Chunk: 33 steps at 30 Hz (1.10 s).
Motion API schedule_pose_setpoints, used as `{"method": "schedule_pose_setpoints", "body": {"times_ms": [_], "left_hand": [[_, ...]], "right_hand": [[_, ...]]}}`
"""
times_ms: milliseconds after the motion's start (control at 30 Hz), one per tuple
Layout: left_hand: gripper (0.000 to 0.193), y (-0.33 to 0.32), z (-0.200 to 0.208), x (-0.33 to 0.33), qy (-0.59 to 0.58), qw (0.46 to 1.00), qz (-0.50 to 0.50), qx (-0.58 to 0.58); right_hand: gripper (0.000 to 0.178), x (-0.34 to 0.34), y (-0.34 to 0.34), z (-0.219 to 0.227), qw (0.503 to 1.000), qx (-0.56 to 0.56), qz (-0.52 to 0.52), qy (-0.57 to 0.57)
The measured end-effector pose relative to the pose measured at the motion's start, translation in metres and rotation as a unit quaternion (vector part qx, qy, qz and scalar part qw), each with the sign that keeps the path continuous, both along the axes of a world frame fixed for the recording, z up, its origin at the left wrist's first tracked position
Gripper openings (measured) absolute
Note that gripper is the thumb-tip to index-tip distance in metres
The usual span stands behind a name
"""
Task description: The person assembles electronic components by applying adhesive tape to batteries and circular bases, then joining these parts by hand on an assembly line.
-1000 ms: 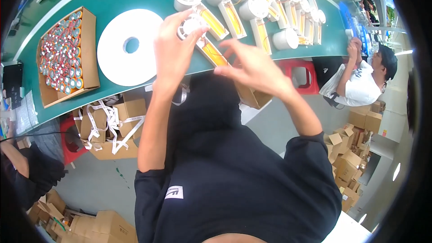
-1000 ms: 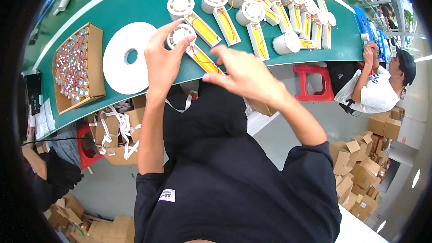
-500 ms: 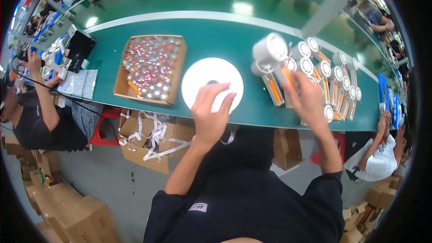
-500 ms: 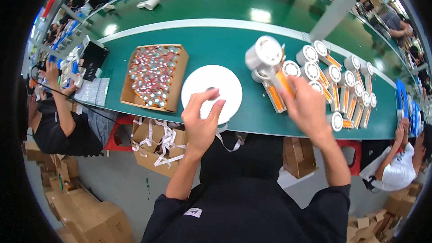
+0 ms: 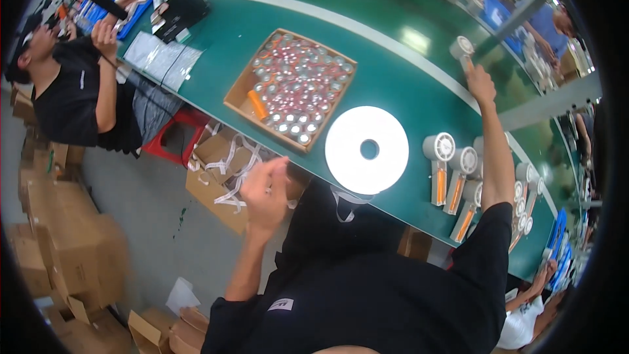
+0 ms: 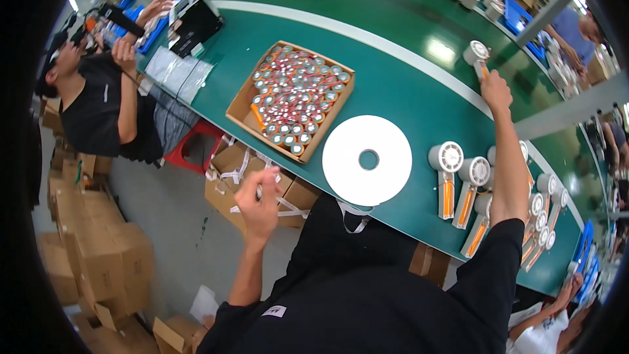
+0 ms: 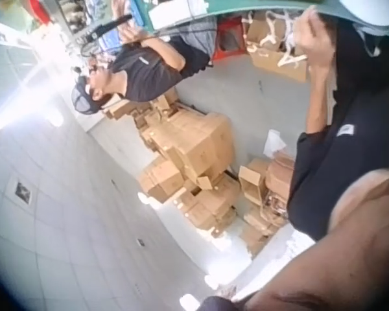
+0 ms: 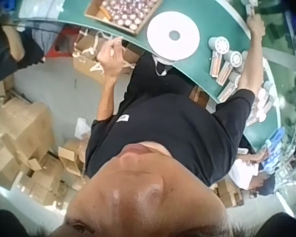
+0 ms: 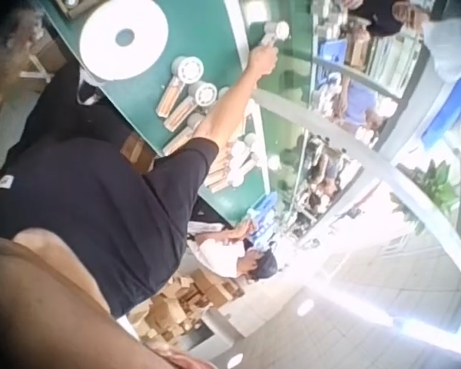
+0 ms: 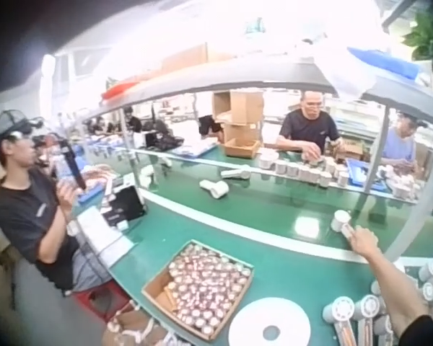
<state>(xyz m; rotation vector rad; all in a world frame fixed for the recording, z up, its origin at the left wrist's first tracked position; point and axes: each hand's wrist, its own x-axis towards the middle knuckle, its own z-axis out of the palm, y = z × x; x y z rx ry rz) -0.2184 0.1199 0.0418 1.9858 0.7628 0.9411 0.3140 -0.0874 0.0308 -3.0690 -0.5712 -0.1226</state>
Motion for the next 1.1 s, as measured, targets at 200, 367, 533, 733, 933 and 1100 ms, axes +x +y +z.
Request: {"method": "schedule_pose_setpoints", "body": {"times_ms": [200,367,533,733,933,1100], "left_hand": [[0.008,0.097,0.038,0.025,0.095,0.952,0.065,0.284],[0.016,0.141,0.049,0.057,0.344,0.893,0.013,0.289],[0.018,0.144,0.039,0.076,0.415,0.819,0.078,0.389],[0.006,0.145,0.030,0.087,0.456,0.796,0.115,0.381],[0.007,0.157,0.022,0.084,0.456,0.774,0.137,0.417],[0.010,0.139,0.037,0.081,0.383,0.863,0.154,0.293]], "right_hand": [[0.043,0.002,0.002,0.001,0.999,-0.017,-0.019,0.030],[0.056,-0.021,-0.003,0.003,0.994,0.075,-0.053,-0.056],[0.053,-0.042,-0.013,0.026,0.981,0.166,0.025,-0.102],[0.045,-0.093,-0.007,0.053,0.956,0.237,0.110,-0.136],[0.042,-0.138,0.001,0.076,0.938,0.284,0.158,-0.125],[0.040,-0.162,-0.013,0.079,0.922,0.334,0.165,-0.106]]}}
